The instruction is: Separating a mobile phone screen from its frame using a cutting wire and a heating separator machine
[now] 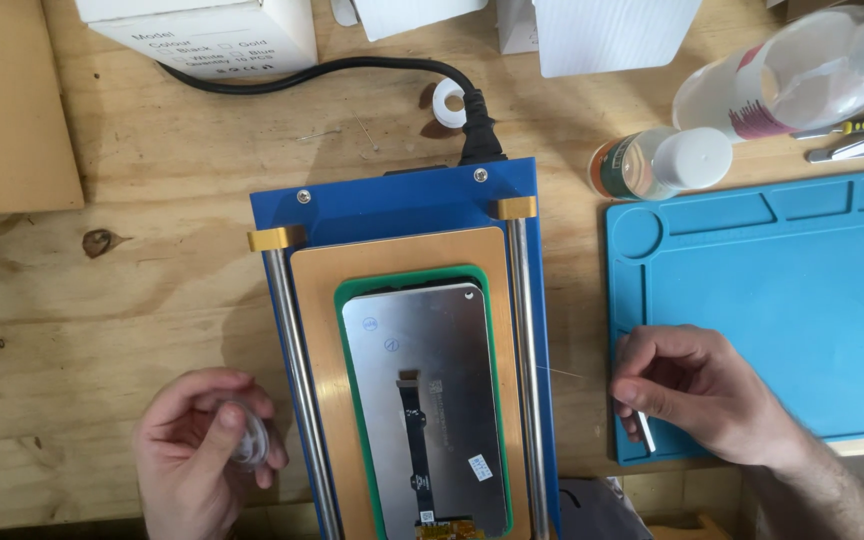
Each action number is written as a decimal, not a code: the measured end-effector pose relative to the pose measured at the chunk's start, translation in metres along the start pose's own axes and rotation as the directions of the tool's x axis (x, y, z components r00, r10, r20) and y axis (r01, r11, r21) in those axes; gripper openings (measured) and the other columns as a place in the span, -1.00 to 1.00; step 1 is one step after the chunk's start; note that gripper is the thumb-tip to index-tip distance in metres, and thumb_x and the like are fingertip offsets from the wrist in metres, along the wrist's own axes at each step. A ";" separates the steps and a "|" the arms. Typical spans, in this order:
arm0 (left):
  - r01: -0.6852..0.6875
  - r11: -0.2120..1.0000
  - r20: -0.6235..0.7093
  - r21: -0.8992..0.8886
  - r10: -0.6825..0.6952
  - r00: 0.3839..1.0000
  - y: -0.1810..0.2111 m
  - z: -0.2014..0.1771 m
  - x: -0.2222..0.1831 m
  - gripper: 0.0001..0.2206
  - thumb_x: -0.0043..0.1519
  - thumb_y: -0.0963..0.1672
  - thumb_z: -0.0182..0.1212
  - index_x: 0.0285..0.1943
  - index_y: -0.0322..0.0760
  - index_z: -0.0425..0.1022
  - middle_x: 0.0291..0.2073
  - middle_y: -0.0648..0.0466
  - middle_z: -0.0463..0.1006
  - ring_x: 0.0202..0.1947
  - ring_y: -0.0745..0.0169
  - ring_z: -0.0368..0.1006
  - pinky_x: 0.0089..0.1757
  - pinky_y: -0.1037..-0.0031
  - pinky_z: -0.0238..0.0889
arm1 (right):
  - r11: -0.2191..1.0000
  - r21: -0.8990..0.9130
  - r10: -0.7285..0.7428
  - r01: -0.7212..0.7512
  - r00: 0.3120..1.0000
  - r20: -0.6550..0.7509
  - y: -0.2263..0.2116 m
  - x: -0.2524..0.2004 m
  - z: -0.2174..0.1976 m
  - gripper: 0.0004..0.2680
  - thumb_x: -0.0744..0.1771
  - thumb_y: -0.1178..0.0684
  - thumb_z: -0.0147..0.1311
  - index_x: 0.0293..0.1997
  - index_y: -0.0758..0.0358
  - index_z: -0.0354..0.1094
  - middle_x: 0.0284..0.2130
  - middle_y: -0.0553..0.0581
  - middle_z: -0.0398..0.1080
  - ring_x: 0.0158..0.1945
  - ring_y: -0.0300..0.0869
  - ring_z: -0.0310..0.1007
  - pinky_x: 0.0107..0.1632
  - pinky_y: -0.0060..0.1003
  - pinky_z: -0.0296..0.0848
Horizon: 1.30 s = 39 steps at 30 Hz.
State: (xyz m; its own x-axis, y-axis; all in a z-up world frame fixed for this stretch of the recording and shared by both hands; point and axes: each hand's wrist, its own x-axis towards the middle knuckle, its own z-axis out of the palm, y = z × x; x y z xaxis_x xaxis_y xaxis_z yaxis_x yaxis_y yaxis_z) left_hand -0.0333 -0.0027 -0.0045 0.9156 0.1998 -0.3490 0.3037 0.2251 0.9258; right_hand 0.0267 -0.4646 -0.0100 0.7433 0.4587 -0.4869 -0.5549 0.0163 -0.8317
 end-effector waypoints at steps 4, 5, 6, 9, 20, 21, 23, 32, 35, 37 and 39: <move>0.009 0.996 0.050 -0.083 -0.005 0.999 0.003 0.005 0.003 -0.65 0.34 -0.09 0.40 0.19 -0.40 0.48 -0.40 -0.12 0.63 -0.81 0.25 0.43 -0.79 0.63 0.17 | 1.000 0.001 0.000 0.000 1.000 -0.008 0.008 -0.005 -0.002 -0.85 0.36 0.13 0.30 -0.39 0.34 0.47 -0.56 0.19 0.52 -0.57 -0.11 0.61 -0.49 -0.28 0.65; 0.018 0.998 0.040 -0.066 -0.015 0.999 0.003 0.007 0.003 -0.65 0.37 -0.06 0.35 0.19 -0.38 0.44 -0.44 -0.11 0.60 -0.83 0.27 0.39 -0.80 0.64 0.10 | 1.000 0.003 0.006 -0.006 1.000 -0.011 0.009 -0.006 -0.003 -0.85 0.36 0.14 0.30 -0.39 0.34 0.47 -0.55 0.19 0.53 -0.57 -0.11 0.61 -0.48 -0.29 0.65; 0.023 0.999 0.032 -0.049 -0.022 0.999 0.004 0.009 0.005 -0.65 0.40 -0.04 0.30 0.19 -0.37 0.40 -0.49 -0.11 0.58 -0.85 0.29 0.35 -0.80 0.64 0.04 | 1.000 0.004 0.008 -0.008 1.000 -0.014 0.010 -0.007 -0.003 -0.85 0.36 0.15 0.29 -0.38 0.34 0.48 -0.55 0.19 0.53 -0.56 -0.12 0.61 -0.47 -0.29 0.64; 0.032 0.995 0.028 -0.094 -0.029 0.999 0.005 0.011 0.007 -0.71 0.40 -0.08 0.19 0.16 -0.39 0.38 -0.56 -0.12 0.56 -0.88 0.27 0.25 -0.79 0.59 0.04 | 1.000 0.009 0.006 -0.006 1.000 -0.022 0.010 -0.011 -0.003 -0.85 0.37 0.14 0.28 -0.40 0.33 0.47 -0.55 0.19 0.52 -0.56 -0.11 0.60 -0.47 -0.26 0.67; 0.046 0.998 0.047 -0.045 -0.044 0.998 -0.001 0.009 0.008 -0.69 0.33 -0.04 0.37 0.05 -0.33 0.46 -0.55 -0.06 0.52 -0.71 0.27 0.36 -0.68 0.58 0.17 | 0.999 -0.034 0.037 -0.041 0.996 -0.087 0.023 -0.026 -0.010 -0.85 0.36 0.14 0.30 -0.41 0.34 0.53 -0.56 0.19 0.54 -0.55 -0.10 0.61 -0.47 -0.24 0.66; 0.076 0.992 0.061 -0.103 -0.070 0.996 -0.003 0.008 0.008 -0.72 0.36 -0.05 0.37 0.01 -0.35 0.49 -0.52 -0.08 0.52 -0.71 0.18 0.44 -0.68 0.55 0.29 | 0.998 -0.035 0.043 -0.046 0.995 -0.091 0.025 -0.027 -0.011 -0.85 0.36 0.13 0.30 -0.41 0.34 0.54 -0.56 0.19 0.56 -0.54 -0.11 0.61 -0.47 -0.24 0.67; 0.082 0.991 0.079 -0.103 -0.074 0.994 -0.003 0.009 0.008 -0.70 0.37 -0.03 0.37 0.00 -0.36 0.49 -0.54 -0.08 0.53 -0.72 0.20 0.46 -0.70 0.57 0.25 | 0.998 -0.039 0.048 -0.052 0.994 -0.102 0.029 -0.030 -0.013 -0.86 0.36 0.13 0.31 -0.40 0.34 0.55 -0.55 0.19 0.56 -0.53 -0.11 0.61 -0.46 -0.24 0.66; 0.081 0.990 0.105 -0.117 -0.069 0.992 -0.009 0.006 0.014 -0.70 0.35 -0.03 0.41 -0.01 -0.37 0.51 -0.52 -0.11 0.60 -0.81 0.37 0.17 -0.72 0.61 0.01 | 0.993 -0.041 0.102 -0.111 0.980 -0.168 0.038 -0.039 -0.015 -0.84 0.35 0.14 0.32 -0.42 0.38 0.53 -0.56 0.23 0.57 -0.57 -0.03 0.66 -0.48 -0.20 0.63; 0.089 0.984 0.123 -0.153 -0.070 0.990 -0.009 0.005 0.013 -0.67 0.38 -0.03 0.37 0.00 -0.43 0.51 -0.55 -0.12 0.56 -0.79 0.36 0.17 -0.73 0.64 -0.03 | 0.988 -0.055 0.133 -0.147 0.970 -0.205 0.041 -0.041 -0.016 -0.84 0.34 0.14 0.33 -0.42 0.39 0.54 -0.57 0.25 0.59 -0.57 -0.03 0.67 -0.48 -0.18 0.64; 0.096 0.979 0.142 -0.180 -0.071 0.987 -0.008 0.006 0.014 -0.63 0.41 -0.01 0.35 0.01 -0.48 0.51 -0.56 -0.15 0.54 -0.78 0.37 0.16 -0.77 0.67 -0.05 | 0.983 -0.058 0.156 -0.173 0.962 -0.226 0.042 -0.042 -0.017 -0.84 0.34 0.14 0.33 -0.41 0.40 0.54 -0.58 0.26 0.60 -0.57 -0.02 0.67 -0.49 -0.17 0.65; 0.114 0.981 0.150 -0.159 -0.090 0.985 -0.006 0.007 0.015 -0.61 0.40 0.04 0.35 -0.21 -0.39 0.45 -0.61 -0.16 0.54 -0.90 0.33 0.14 -0.82 0.65 -0.11 | 0.980 -0.047 0.180 -0.196 0.956 -0.233 0.041 -0.043 -0.017 -0.84 0.34 0.14 0.33 -0.41 0.42 0.56 -0.59 0.28 0.61 -0.59 -0.01 0.66 -0.51 -0.14 0.65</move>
State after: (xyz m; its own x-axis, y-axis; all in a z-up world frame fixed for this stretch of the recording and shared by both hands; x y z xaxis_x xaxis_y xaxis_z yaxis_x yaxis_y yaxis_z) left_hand -0.0198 -0.0077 -0.0142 0.9138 0.0332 -0.4048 0.3602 0.3947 0.8453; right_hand -0.0217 -0.4988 -0.0277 0.6978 0.2340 -0.6770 -0.6714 -0.1159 -0.7320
